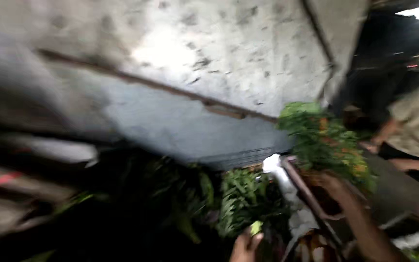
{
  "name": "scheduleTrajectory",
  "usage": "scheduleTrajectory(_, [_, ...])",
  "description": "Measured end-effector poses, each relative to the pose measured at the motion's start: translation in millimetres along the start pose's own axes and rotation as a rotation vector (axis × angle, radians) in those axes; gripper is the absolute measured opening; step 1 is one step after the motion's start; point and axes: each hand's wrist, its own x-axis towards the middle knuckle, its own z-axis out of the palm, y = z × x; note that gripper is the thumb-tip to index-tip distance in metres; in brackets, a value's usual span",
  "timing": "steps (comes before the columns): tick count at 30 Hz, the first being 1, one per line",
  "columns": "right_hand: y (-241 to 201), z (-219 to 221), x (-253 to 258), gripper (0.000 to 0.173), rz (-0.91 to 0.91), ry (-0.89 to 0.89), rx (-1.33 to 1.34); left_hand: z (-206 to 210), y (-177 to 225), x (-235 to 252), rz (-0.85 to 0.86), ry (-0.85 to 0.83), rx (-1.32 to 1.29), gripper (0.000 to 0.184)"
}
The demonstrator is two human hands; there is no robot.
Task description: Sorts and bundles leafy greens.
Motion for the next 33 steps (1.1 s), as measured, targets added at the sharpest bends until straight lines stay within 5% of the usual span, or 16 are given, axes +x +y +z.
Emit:
scheduleTrajectory(2, [-2.3,0.2,2.6,0.029,-0.036,-0.020,0.162,3.5,-1.5,9.0,-0.019,-0.062,-0.001,0.038])
scheduleTrajectory(5, [-14.3,26.5,-26.1,0.026,-0.181,-0.205,0.066,8.1,-10.6,17.6,-0.037,-0.102,0.010,0.039])
scheduleTrajectory(12, [22.1,118.2,-102.1,0.077,-0.312,-0.864,-0.441,15.1,-8.2,24.8,-0.035,-0.163,0.106,0.037])
scheduleTrajectory(14, [37.9,134.7,-110.5,0.076,-0.341,-0.955,-0.548,14.2,-3.8,22.8,-0.051,-0.139,0.120,0.043])
scheduleTrajectory(18, [66.6,153.9,-131.1,0.078,-0.166,-0.845,-0.424,-2.9,-7.0,22.9,-0.077,0.083,-0.046,0.062])
scheduleTrajectory(22, [68.7,144.2,-161.2,0.019,-0.210,-1.104,-0.141,-25.0,-20.4,36.8,-0.139,0.282,-0.245,0.061])
scheduleTrajectory(24, [66.9,141.3,-163.3,0.025,-0.130,-1.152,0.209,-30.7,-26.1,40.1,-0.168,0.313,-0.397,0.058])
scheduleTrajectory(27, [65.7,142.4,-145.5,0.061,-0.044,-0.978,0.422,-29.6,-22.1,31.4,-0.040,0.206,-0.557,0.036])
scheduleTrajectory(30, [65.0,142.6,-124.0,0.079,-0.117,-0.896,0.247,-25.8,-7.3,16.9,0.088,-0.087,-0.471,0.024])
scheduleTrajectory(33, [39.9,146.3,-128.9,0.035,-0.489,-0.883,-0.238,-13.9,-4.1,12.3,0.073,-0.254,-0.212,0.029])
